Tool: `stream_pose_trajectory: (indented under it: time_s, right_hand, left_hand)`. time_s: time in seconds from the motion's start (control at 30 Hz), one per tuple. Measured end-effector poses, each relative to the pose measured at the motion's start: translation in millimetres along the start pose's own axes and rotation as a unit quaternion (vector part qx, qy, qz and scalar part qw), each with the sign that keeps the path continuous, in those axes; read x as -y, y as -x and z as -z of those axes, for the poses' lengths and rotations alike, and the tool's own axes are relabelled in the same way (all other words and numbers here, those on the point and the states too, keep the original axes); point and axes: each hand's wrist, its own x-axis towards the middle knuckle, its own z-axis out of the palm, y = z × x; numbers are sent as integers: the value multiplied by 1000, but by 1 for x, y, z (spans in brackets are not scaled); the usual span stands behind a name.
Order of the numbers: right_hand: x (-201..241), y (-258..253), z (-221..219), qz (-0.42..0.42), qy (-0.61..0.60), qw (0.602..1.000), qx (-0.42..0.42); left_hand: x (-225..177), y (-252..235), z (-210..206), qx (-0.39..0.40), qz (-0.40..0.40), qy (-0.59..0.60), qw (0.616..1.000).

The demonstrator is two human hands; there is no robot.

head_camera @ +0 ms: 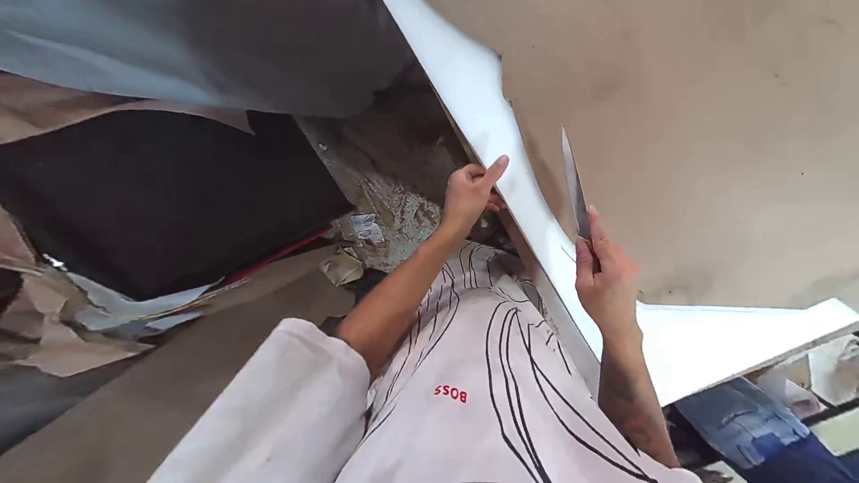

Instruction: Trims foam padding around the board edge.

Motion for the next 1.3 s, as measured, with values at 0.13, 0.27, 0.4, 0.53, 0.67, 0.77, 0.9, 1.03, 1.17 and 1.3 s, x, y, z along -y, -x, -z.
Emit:
stream_pose_trajectory:
  time_s: [0.13,0.27,0.4,0.53,0.67,0.77,0.9,1.03,1.17,1.3]
  right_hand:
    - [21,-23,-13,-10,-8,1000,-1]
    - [28,-39,-26,-12,-13,1000,20]
    - [30,-54,-49,-18,-9,998,58]
    - [27,-62,-69,-5,0,998,55]
    - [31,-70,-73,-7,15,998,53]
    - [38,-80,-70,-34,20,997,73]
    - [49,-82,-60,-75,38,991,109]
    - [64,-82,-49,-106,59,982,147]
    - [78,-75,-50,-129,68,977,153]
    - [74,-69,-67,-117,70,983,123]
  left_hand:
    - [-1,-23,22,-16,-16,-72,997]
    - [-3,-28,34,3,-23,-80,997]
    - [-14,-30,37,4,-25,-108,994]
    - [-8,-31,42,-2,-19,-109,994]
    - [-10,-32,39,7,-22,-107,994]
    - [-12,-36,45,31,-6,-109,994]
    - [-17,-45,53,76,15,-102,992]
    - [-23,-49,54,105,40,-76,991]
    - [-27,-51,55,122,55,-53,990]
    - [-27,-51,55,137,52,-38,989]
